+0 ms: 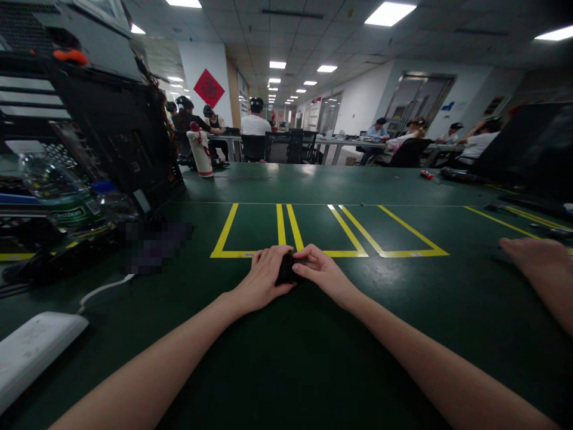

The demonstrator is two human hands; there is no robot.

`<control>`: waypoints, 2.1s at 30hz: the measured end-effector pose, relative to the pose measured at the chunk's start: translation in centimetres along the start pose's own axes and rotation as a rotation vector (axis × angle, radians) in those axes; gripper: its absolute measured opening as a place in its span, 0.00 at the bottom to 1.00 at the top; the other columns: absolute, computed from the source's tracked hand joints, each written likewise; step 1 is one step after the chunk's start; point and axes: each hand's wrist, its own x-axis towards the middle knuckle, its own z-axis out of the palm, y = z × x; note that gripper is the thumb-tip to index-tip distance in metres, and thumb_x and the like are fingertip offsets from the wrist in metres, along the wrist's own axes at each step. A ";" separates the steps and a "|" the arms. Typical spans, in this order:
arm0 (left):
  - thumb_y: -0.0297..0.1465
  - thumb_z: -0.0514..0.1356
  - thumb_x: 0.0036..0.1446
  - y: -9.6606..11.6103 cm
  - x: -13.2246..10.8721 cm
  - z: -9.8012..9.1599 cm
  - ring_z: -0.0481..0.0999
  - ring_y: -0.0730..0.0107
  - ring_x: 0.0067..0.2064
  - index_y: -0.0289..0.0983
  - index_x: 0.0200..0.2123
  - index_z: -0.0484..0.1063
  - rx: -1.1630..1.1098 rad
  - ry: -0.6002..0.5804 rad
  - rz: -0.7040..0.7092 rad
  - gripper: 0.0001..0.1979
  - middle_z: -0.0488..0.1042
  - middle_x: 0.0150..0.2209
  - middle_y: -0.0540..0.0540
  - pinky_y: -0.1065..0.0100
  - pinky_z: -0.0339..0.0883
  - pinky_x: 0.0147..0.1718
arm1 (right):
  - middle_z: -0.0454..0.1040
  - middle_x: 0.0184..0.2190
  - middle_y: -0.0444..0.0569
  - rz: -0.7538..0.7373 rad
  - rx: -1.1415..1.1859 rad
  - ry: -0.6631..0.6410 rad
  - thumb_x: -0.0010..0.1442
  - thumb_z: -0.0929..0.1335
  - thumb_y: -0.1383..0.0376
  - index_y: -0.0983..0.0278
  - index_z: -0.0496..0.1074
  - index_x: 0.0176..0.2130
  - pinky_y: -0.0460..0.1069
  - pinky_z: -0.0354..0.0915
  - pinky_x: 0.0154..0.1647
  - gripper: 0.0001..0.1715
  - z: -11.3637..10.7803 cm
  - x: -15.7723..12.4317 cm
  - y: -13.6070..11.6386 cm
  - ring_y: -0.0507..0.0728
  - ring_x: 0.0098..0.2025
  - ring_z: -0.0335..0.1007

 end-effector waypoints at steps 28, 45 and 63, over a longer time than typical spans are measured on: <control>0.30 0.58 0.48 0.1 0.0 -0.4 0.59 0.59 0.50 0.42 0.49 0.49 -0.029 -0.012 -0.019 0.27 0.59 0.48 0.45 0.56 0.51 0.48 | 0.65 0.40 0.45 0.049 0.064 -0.065 0.46 0.68 0.66 0.60 0.61 0.37 0.53 0.61 0.45 0.17 -0.3 0.0 0.1 0.53 0.42 0.65; 0.31 0.58 0.48 0.0 0.0 -0.1 0.60 0.60 0.50 0.41 0.50 0.48 -0.017 0.003 -0.014 0.27 0.59 0.48 0.45 0.56 0.51 0.48 | 0.66 0.38 0.45 0.028 0.105 -0.048 0.49 0.67 0.65 0.61 0.63 0.37 0.52 0.60 0.46 0.13 -0.3 -0.1 0.1 0.52 0.42 0.64; 0.32 0.57 0.49 0.0 0.0 -0.1 0.60 0.60 0.50 0.41 0.50 0.49 -0.018 -0.002 -0.014 0.26 0.59 0.48 0.45 0.56 0.50 0.49 | 0.66 0.37 0.45 0.029 0.044 -0.023 0.50 0.66 0.63 0.60 0.62 0.37 0.54 0.58 0.47 0.13 -0.1 -0.1 -0.1 0.53 0.42 0.63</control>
